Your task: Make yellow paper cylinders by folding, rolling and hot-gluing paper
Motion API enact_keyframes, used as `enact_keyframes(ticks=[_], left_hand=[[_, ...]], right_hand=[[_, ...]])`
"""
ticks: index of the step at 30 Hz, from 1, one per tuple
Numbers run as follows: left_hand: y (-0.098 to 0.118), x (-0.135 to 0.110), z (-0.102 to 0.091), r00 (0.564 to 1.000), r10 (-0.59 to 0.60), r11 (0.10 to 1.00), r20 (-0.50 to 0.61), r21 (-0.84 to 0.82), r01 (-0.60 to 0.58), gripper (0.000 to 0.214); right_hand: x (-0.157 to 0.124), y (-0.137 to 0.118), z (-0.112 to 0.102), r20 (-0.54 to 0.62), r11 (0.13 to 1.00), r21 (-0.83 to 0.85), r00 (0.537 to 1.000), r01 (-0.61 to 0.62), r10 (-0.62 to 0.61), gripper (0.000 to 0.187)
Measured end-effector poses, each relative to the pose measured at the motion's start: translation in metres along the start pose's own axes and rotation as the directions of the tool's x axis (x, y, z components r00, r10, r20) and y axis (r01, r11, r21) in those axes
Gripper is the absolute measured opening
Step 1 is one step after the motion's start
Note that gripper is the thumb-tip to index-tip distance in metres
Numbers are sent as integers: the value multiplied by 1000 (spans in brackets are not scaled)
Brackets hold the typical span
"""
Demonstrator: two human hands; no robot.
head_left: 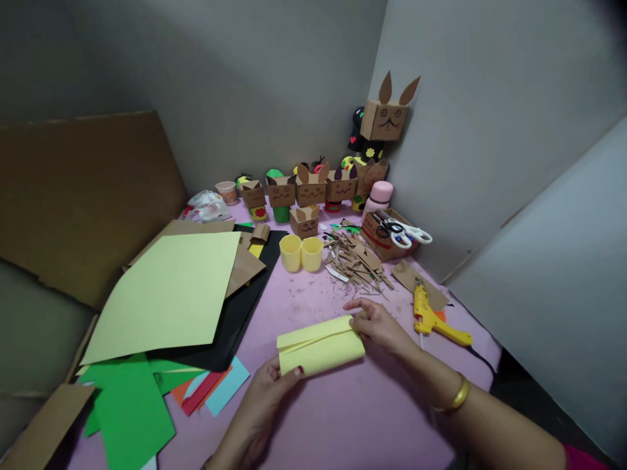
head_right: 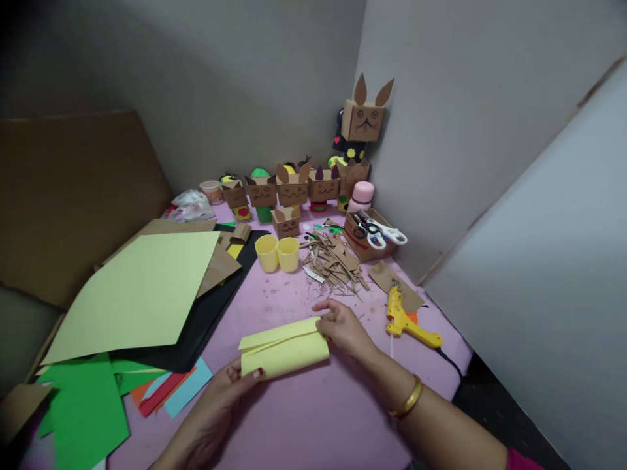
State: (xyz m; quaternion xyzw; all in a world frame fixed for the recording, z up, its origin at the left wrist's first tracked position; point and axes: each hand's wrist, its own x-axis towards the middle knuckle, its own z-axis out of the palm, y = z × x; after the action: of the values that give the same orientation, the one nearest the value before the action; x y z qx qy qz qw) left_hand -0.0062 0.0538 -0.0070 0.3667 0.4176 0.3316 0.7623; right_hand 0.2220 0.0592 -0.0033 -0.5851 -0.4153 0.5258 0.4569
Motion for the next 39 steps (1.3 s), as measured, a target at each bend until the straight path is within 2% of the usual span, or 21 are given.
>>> enact_keyframes(ticks=[4,13,27,39], left_hand=[[0,1,1,992,-86,995,-94,47,91,28],[2,1,2,985,-111,993,-132,28,116,27],[3,1,2,988,-103,994,-115,31,107,28],[0,1,0,991,-88,996,-104,22,91,27]], right_hand=[[3,-6,-1,24,1000,19,1000,-16,15,28],[-1,-1,-2,42,999,32,998,-36,35,27],[0,12,-4,20,999,-19,999,-26,27,31],[-1,13,-2,33,998,-5,998,-55,56,38]])
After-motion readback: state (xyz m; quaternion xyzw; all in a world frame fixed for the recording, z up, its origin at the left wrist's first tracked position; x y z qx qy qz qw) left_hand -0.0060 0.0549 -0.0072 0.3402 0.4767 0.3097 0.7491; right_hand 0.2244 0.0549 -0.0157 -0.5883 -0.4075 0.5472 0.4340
